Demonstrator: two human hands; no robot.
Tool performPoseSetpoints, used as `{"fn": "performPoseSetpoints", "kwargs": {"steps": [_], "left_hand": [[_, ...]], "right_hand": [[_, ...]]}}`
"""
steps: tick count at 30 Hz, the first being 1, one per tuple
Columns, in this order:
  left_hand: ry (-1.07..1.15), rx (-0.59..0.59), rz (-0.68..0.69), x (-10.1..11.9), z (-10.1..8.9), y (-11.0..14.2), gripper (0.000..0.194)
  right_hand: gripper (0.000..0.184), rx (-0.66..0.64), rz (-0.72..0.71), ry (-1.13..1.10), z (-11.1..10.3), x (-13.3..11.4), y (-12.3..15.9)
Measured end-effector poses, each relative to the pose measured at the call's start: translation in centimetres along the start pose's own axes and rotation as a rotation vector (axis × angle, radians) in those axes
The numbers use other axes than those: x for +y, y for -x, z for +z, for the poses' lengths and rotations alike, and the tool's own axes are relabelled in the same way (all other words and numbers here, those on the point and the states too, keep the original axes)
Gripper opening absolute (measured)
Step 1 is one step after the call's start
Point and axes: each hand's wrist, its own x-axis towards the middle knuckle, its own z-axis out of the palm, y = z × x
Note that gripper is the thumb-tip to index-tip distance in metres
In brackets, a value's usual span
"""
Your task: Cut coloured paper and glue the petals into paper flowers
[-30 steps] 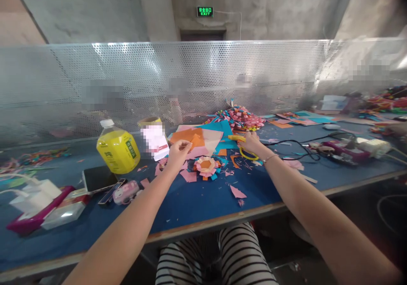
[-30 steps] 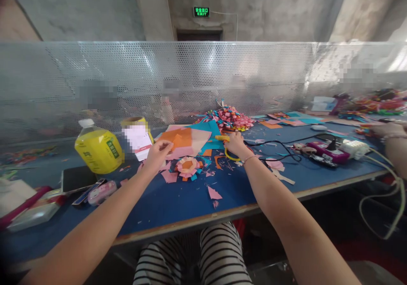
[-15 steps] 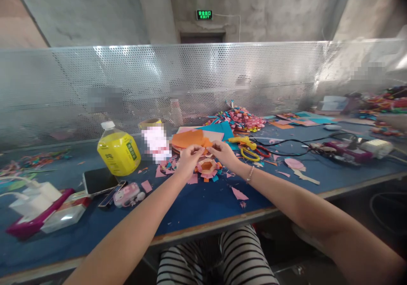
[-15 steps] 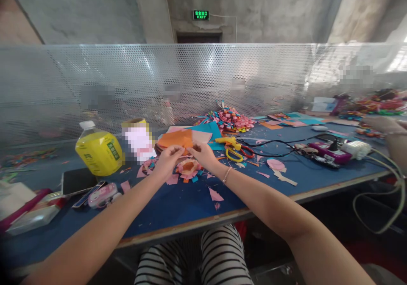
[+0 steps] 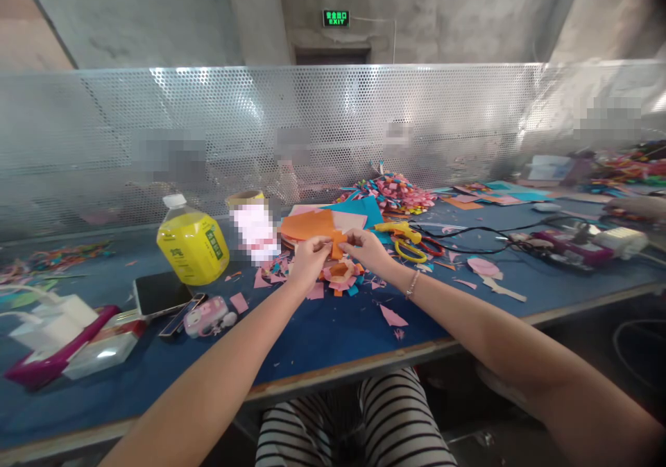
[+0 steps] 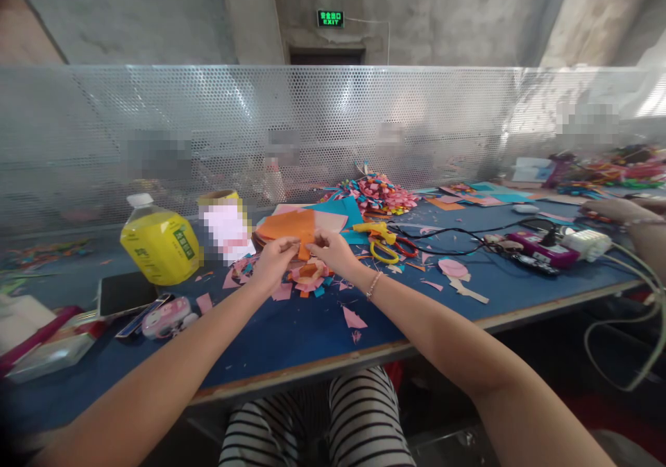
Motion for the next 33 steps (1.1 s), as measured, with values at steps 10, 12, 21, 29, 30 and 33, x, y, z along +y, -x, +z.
{"fn": "performPoseSetpoints", "kwargs": {"steps": [10,12,21,29,30,33], "left_hand": [[-0.224,-0.001,0.12,0.39,-0.07,0.04,0.01],[-0.216,-0.016,0.105,0.36,-0.03,0.0,0.01],[-0.294,-0.038,0.195,0.11,-0.32,-0.27,0.01],[-0.366,-0.072,0.258,-0.16,-0.46,-0.34,0.014],[-0.372,-0.076,0.26,-0.14,-0.45,-0.31,0.013],[-0.388,-0.08,0.271,-0.04,-0.44,-0.2,0.009]], "right_hand": [[0.034,0.058,0.167,-0.163,-0.17,-0.49,-0.17],[0.034,0.065,0.173,-0.16,-0.23,-0.5,-0.19],[0.036,0.08,0.145,-0.112,-0.48,0.0,-0.3],[0.025,-0.054,0.118,-0.298,-0.15,-0.6,-0.1],[0.025,-0.052,0.113,-0.301,-0.14,-0.63,-0.09],[0.026,-0.032,0.108,-0.314,-0.18,-0.51,-0.09]]}}
